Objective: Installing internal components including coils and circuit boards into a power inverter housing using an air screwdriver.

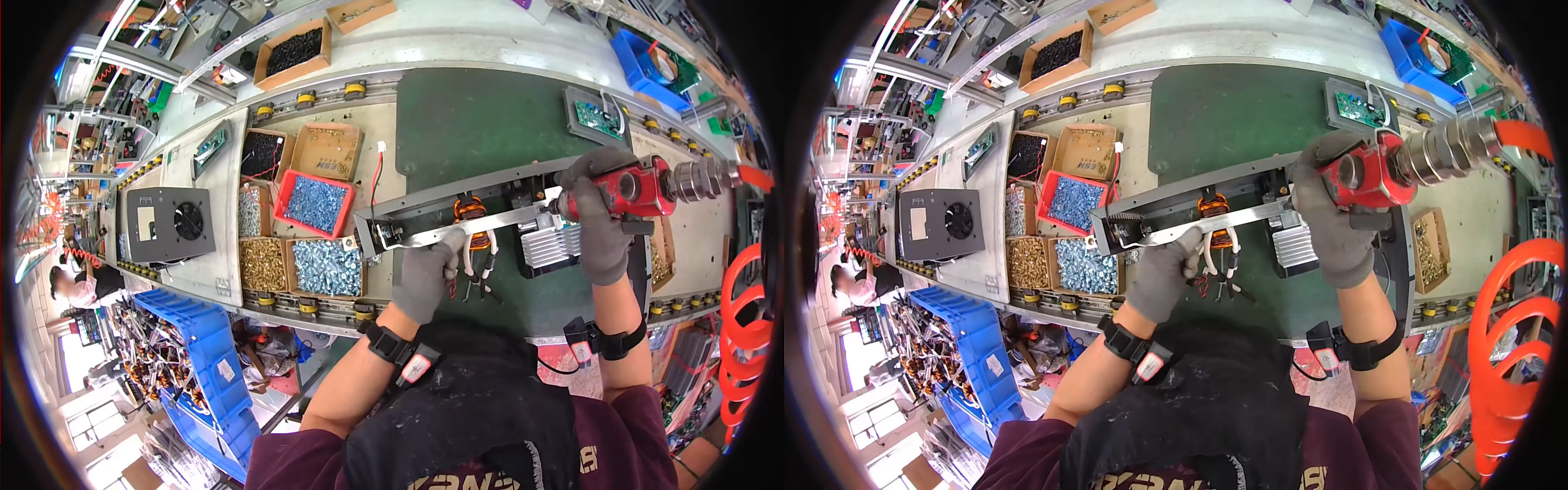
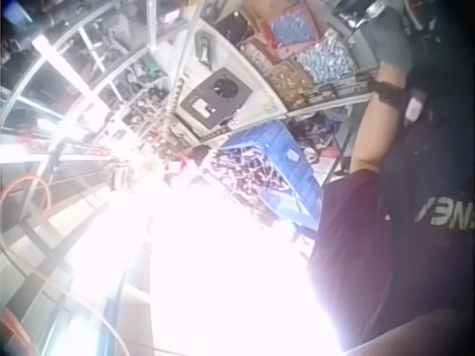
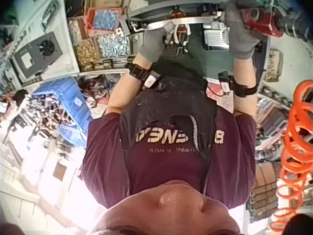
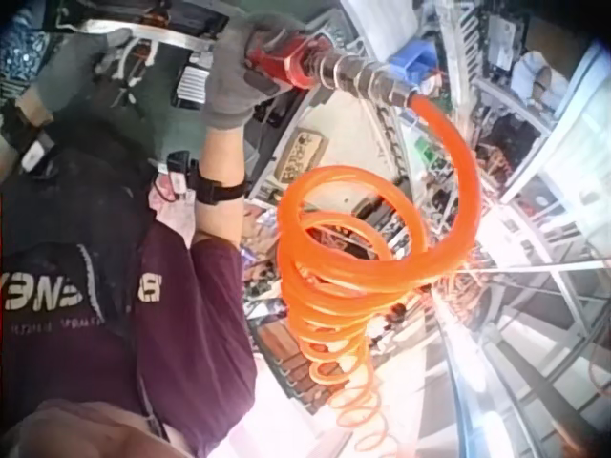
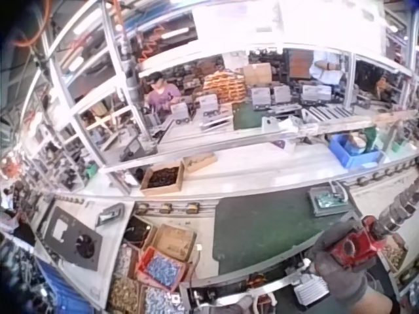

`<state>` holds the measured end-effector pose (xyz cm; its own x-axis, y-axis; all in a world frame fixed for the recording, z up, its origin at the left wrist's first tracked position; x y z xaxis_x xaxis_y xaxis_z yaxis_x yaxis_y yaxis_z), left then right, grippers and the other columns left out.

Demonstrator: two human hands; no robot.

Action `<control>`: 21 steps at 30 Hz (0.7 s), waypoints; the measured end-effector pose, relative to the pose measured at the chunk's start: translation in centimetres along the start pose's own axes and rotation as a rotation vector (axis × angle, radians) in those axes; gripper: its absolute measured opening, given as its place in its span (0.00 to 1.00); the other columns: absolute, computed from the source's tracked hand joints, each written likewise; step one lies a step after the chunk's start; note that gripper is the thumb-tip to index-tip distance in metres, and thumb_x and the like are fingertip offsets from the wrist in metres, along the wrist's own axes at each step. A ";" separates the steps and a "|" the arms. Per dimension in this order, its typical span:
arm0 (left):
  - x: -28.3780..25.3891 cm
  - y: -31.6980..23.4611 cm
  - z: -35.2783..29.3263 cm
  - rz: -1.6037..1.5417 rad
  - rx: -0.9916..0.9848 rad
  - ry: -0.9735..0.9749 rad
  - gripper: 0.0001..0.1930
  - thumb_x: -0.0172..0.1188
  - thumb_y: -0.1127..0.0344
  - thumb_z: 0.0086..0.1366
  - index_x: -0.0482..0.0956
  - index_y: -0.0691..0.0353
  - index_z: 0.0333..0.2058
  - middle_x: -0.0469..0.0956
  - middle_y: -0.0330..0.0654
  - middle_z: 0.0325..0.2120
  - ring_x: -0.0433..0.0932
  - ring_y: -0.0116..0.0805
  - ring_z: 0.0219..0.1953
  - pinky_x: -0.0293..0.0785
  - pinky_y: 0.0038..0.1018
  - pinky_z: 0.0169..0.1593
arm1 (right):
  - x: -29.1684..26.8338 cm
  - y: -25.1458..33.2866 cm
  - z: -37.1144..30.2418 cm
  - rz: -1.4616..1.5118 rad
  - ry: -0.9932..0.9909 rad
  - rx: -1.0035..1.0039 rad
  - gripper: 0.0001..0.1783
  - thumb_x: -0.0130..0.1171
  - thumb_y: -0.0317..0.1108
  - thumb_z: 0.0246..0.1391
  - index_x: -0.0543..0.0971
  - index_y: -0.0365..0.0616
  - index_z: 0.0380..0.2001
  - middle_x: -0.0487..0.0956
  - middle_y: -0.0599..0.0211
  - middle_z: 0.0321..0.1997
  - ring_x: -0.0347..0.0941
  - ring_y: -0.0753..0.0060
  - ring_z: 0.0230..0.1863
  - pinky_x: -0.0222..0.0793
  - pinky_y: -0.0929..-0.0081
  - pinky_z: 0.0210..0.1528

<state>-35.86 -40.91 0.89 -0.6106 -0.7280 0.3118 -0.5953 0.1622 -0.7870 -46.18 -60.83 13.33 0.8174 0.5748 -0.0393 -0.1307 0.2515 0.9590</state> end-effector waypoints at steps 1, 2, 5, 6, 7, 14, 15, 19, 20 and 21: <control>0.0 0.1 -0.2 0.019 -0.010 0.055 0.10 0.52 0.65 0.67 0.75 0.66 0.30 0.71 0.35 0.19 0.67 0.21 0.19 0.62 0.18 0.22 | 0.1 -0.3 -0.1 0.044 0.017 0.016 0.14 0.52 0.20 0.48 0.69 0.43 0.40 0.73 0.63 0.35 0.73 0.70 0.34 0.73 0.70 0.37; -0.1 0.3 -0.5 0.016 -0.012 0.052 0.10 0.52 0.65 0.67 0.75 0.66 0.30 0.71 0.35 0.19 0.67 0.21 0.19 0.62 0.18 0.22 | 0.0 -0.4 -0.1 0.044 0.020 0.018 0.14 0.52 0.20 0.48 0.69 0.43 0.40 0.73 0.63 0.35 0.73 0.70 0.34 0.73 0.70 0.37; 0.1 1.2 -1.8 -0.253 -0.234 0.140 0.11 0.50 0.66 0.67 0.73 0.69 0.41 0.74 0.39 0.28 0.72 0.25 0.25 0.68 0.17 0.26 | -0.2 -0.6 -0.3 0.106 0.053 -0.050 0.14 0.53 0.19 0.48 0.69 0.43 0.39 0.73 0.64 0.34 0.73 0.69 0.35 0.73 0.70 0.36; 0.0 0.9 -2.4 -0.250 -0.239 0.145 0.12 0.49 0.68 0.68 0.72 0.71 0.44 0.76 0.41 0.32 0.73 0.26 0.29 0.70 0.19 0.30 | -0.2 -0.6 -0.3 0.151 0.069 -0.090 0.16 0.53 0.18 0.47 0.70 0.41 0.41 0.74 0.64 0.34 0.72 0.74 0.33 0.72 0.74 0.35; 0.0 0.6 -2.8 -0.246 -0.244 0.152 0.14 0.47 0.69 0.68 0.72 0.73 0.47 0.77 0.43 0.36 0.75 0.26 0.32 0.73 0.21 0.35 | -0.3 -0.7 -0.3 0.195 0.059 -0.100 0.19 0.54 0.16 0.46 0.71 0.40 0.43 0.75 0.64 0.35 0.71 0.79 0.32 0.71 0.78 0.35; 2.3 -0.9 -4.0 -0.060 -0.216 0.235 0.15 0.49 0.64 0.69 0.71 0.70 0.48 0.76 0.42 0.35 0.75 0.27 0.32 0.73 0.21 0.35 | -1.1 1.5 -1.6 0.088 0.019 0.054 0.16 0.56 0.29 0.50 0.69 0.43 0.44 0.72 0.63 0.40 0.70 0.73 0.36 0.71 0.66 0.42; 2.9 -0.8 -3.8 -0.128 -0.214 0.247 0.16 0.50 0.61 0.70 0.72 0.69 0.47 0.76 0.41 0.32 0.74 0.27 0.29 0.71 0.22 0.33 | -1.0 2.5 -2.3 0.230 0.020 0.013 0.19 0.57 0.33 0.50 0.68 0.43 0.45 0.72 0.64 0.40 0.70 0.71 0.36 0.71 0.64 0.44; 4.7 0.1 -4.3 -0.267 -0.325 0.264 0.18 0.53 0.52 0.68 0.73 0.65 0.41 0.73 0.38 0.24 0.69 0.26 0.22 0.65 0.21 0.26 | -1.0 5.0 -5.8 0.577 -0.024 0.037 0.26 0.65 0.41 0.47 0.67 0.45 0.46 0.71 0.65 0.37 0.71 0.68 0.35 0.73 0.57 0.44; 5.0 0.2 -4.4 -0.242 -0.333 0.265 0.18 0.53 0.52 0.68 0.73 0.65 0.41 0.73 0.38 0.24 0.69 0.26 0.22 0.65 0.21 0.26 | -1.0 5.4 -6.4 0.623 -0.022 0.031 0.26 0.66 0.41 0.46 0.68 0.45 0.45 0.71 0.65 0.37 0.71 0.69 0.35 0.73 0.56 0.44; 5.6 0.4 -4.6 -0.251 -0.363 0.296 0.19 0.53 0.50 0.67 0.73 0.64 0.39 0.72 0.38 0.23 0.68 0.26 0.22 0.63 0.20 0.24 | -1.1 5.5 -6.8 0.604 -0.035 0.031 0.26 0.66 0.41 0.46 0.68 0.45 0.45 0.71 0.65 0.37 0.71 0.69 0.35 0.73 0.56 0.44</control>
<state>-41.92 -41.83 4.79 -0.5160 -0.5635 0.6451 -0.8526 0.2653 -0.4503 -51.62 -54.81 16.72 0.6214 0.5828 0.5237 -0.5615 -0.1349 0.8164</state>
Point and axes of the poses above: each hand's wrist, its own z-axis towards the middle knuckle, its own x-axis out of the palm, y = z × x, the point moved 5 cm from there along z, towards the middle knuckle
